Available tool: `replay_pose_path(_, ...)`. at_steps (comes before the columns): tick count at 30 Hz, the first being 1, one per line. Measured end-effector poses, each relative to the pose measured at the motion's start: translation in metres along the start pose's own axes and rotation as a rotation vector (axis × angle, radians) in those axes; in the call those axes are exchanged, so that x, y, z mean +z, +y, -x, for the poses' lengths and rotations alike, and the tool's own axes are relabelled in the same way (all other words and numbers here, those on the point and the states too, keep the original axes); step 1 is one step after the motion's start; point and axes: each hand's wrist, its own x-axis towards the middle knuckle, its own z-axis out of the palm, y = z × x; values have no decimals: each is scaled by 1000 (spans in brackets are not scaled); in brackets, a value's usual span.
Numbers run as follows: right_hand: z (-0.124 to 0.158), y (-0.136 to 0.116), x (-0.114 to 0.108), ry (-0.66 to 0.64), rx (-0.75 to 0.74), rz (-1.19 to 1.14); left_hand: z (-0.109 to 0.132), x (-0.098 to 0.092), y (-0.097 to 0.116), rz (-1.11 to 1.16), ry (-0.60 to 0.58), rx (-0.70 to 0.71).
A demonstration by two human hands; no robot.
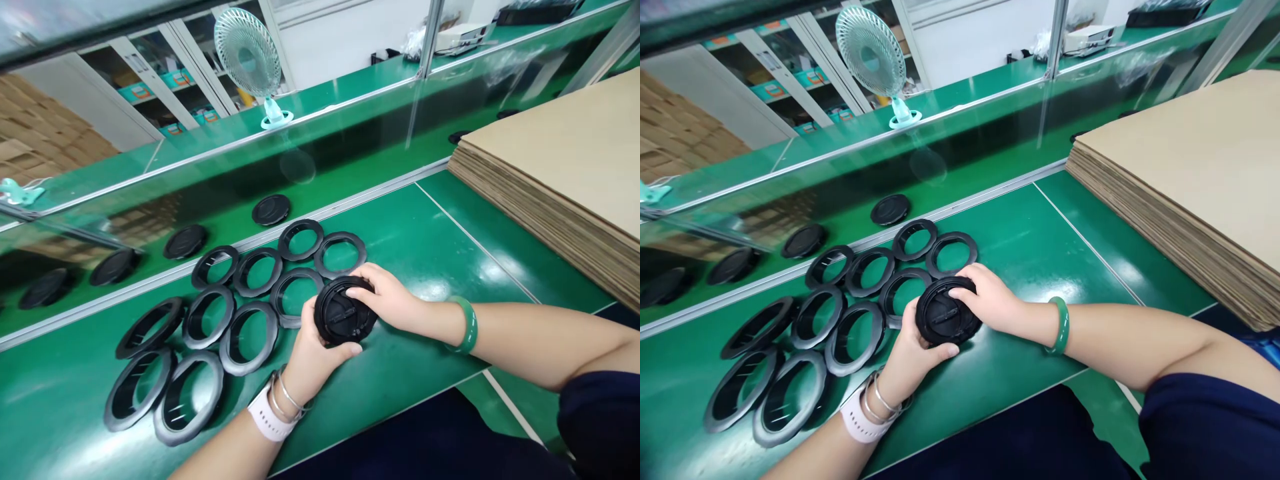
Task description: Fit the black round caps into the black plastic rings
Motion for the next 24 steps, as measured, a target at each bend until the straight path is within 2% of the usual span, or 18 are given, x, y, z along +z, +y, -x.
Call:
replay_pose_path(13, 1, 2, 10, 101, 97, 12, 2, 2, 9, -270, 80, 56)
replay_pose_path(15, 0, 1, 6, 37, 103, -35, 2, 3, 10, -262, 103, 60)
replay_pose_path(20, -5, -1, -10, -387, 64, -381, 3, 2, 10, -224, 107, 76)
replay_pose_path(22, -6, -3, -13, -415, 67, -370, 3, 1, 10, -220, 103, 83)
replay_pose_path(24, -4, -5, -12, -379, 95, -343, 3, 2, 10, -219, 97, 84)
